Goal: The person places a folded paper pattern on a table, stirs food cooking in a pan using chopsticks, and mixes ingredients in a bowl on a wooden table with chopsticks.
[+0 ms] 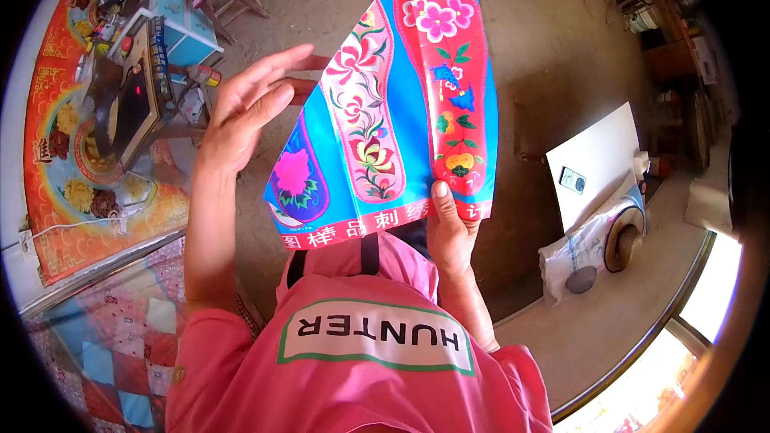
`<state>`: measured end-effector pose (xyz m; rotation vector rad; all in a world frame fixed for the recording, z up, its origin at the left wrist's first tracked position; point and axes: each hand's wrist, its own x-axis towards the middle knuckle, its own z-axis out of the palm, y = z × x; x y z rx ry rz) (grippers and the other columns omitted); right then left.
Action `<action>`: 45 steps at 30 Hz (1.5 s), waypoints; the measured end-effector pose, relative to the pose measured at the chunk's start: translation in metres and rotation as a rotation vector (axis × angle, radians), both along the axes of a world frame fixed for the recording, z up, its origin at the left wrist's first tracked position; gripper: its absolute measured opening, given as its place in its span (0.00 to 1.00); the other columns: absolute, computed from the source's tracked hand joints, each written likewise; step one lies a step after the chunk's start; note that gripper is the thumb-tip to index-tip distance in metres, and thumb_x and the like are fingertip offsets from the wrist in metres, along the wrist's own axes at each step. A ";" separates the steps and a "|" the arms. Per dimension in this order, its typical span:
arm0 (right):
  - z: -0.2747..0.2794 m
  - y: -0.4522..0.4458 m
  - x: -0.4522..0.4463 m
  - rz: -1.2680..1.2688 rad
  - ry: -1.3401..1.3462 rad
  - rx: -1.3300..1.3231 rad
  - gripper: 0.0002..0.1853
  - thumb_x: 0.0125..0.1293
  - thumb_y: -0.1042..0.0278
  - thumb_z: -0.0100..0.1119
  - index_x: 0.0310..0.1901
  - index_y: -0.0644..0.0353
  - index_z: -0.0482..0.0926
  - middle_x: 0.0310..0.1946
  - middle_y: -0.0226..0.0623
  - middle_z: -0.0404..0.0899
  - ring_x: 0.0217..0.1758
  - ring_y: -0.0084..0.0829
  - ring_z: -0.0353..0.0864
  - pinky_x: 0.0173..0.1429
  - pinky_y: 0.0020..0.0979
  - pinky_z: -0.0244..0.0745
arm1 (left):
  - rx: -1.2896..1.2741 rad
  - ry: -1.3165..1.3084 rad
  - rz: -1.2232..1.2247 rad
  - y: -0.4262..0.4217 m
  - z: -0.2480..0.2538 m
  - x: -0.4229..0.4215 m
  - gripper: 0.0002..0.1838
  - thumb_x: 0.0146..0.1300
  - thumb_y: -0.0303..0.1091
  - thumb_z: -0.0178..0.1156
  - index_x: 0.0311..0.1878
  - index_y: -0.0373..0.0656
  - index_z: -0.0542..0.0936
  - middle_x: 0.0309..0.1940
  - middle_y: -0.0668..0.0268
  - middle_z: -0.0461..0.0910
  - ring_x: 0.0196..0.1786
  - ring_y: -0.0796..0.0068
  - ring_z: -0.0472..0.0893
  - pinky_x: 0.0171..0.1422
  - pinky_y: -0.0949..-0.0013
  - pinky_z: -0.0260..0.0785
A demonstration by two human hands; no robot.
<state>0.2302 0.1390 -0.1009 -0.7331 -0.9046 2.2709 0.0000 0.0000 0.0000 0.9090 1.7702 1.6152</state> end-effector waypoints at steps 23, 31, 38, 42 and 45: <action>-0.007 0.015 -0.011 -0.127 -0.066 -0.080 0.22 0.64 0.71 0.62 0.58 0.60 0.69 0.54 0.34 0.74 0.57 0.28 0.73 0.61 0.33 0.68 | -0.038 -0.250 0.090 -0.041 -0.029 0.035 0.23 0.65 0.34 0.58 0.59 0.30 0.71 0.45 0.58 0.80 0.49 0.75 0.77 0.58 0.70 0.65; -0.016 0.014 -0.011 -0.106 -0.203 0.028 0.20 0.65 0.72 0.59 0.58 0.63 0.70 0.51 0.35 0.76 0.52 0.28 0.75 0.57 0.30 0.68 | -0.142 -0.256 0.174 -0.050 -0.041 0.044 0.17 0.60 0.27 0.61 0.52 0.33 0.76 0.37 0.65 0.81 0.40 0.81 0.78 0.47 0.75 0.69; -0.055 0.010 -0.003 -0.026 -0.196 0.195 0.23 0.67 0.67 0.58 0.61 0.63 0.66 0.54 0.37 0.72 0.53 0.28 0.74 0.55 0.33 0.71 | -0.214 -0.250 0.080 -0.040 -0.088 0.055 0.11 0.62 0.31 0.63 0.45 0.37 0.80 0.37 0.72 0.81 0.38 0.86 0.76 0.42 0.75 0.71; -0.042 0.023 0.001 0.037 -0.162 -0.048 0.22 0.66 0.69 0.58 0.61 0.61 0.67 0.54 0.36 0.73 0.53 0.29 0.74 0.55 0.34 0.72 | -0.186 -0.239 0.036 -0.033 -0.106 0.064 0.12 0.63 0.35 0.62 0.42 0.36 0.80 0.32 0.76 0.78 0.35 0.87 0.73 0.39 0.77 0.67; -0.058 0.032 0.006 0.083 -0.207 0.016 0.21 0.67 0.70 0.57 0.60 0.61 0.67 0.54 0.35 0.73 0.53 0.29 0.74 0.55 0.33 0.72 | -0.194 -0.197 0.079 -0.028 -0.112 0.075 0.11 0.63 0.36 0.62 0.37 0.35 0.79 0.25 0.78 0.74 0.31 0.88 0.69 0.34 0.75 0.64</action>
